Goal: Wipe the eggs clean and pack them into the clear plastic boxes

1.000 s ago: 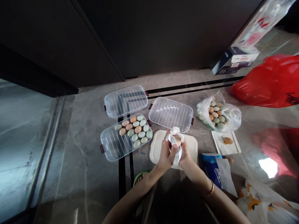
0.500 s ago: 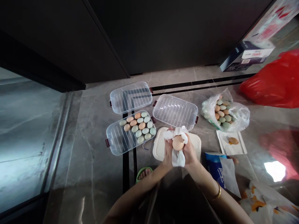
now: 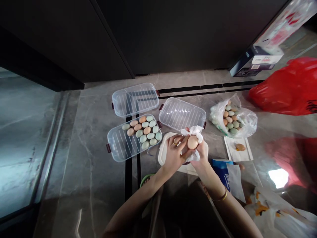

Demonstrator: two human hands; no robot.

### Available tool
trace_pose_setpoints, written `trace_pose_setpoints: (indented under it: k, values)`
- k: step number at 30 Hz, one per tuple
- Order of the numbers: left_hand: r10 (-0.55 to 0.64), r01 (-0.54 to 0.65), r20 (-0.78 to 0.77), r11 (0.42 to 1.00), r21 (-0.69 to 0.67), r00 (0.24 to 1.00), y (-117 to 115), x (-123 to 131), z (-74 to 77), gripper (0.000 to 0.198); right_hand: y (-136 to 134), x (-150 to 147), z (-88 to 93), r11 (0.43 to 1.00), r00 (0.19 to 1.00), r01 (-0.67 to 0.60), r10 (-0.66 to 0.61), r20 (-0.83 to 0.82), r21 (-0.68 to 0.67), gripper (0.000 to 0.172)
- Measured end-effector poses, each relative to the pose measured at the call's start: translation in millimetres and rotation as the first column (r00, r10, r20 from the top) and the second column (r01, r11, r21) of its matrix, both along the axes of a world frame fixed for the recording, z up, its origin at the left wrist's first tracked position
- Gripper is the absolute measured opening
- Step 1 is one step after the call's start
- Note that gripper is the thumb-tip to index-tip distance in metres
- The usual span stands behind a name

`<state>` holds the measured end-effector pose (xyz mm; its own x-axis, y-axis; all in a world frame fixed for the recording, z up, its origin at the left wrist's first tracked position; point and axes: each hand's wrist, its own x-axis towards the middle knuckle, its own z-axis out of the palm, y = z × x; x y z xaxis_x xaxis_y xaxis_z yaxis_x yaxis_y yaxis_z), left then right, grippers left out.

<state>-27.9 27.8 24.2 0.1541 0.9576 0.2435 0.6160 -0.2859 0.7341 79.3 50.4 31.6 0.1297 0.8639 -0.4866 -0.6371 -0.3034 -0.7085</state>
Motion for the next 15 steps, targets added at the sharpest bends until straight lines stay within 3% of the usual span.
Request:
trace_pose_setpoints:
  k: [4,7,12,15]
  values:
    - [-0.001,0.009,0.118,0.997,-0.072,0.993,-2.9,0.4,-1.2,0.043,4.2,-3.3,9.5,0.997,0.999,0.019,-0.023,-0.049,-0.068,0.017]
    - [0.015,0.002,0.161,0.995,-0.104,0.987,-1.2,-0.9,1.1,0.039,-0.5,-4.9,13.3,0.999,1.000,0.006,-0.007,-0.028,-0.044,0.026]
    - [-0.027,0.030,0.044,0.998,-0.056,0.999,1.4,-4.5,5.1,0.033,-12.7,-5.4,10.6,0.988,0.984,-0.097,0.077,0.161,0.116,0.029]
    - [-0.043,0.042,-0.022,0.999,-0.025,0.999,-0.1,-5.9,3.6,0.036,-12.1,-5.2,6.5,0.992,0.951,-0.085,0.051,0.304,0.098,0.031]
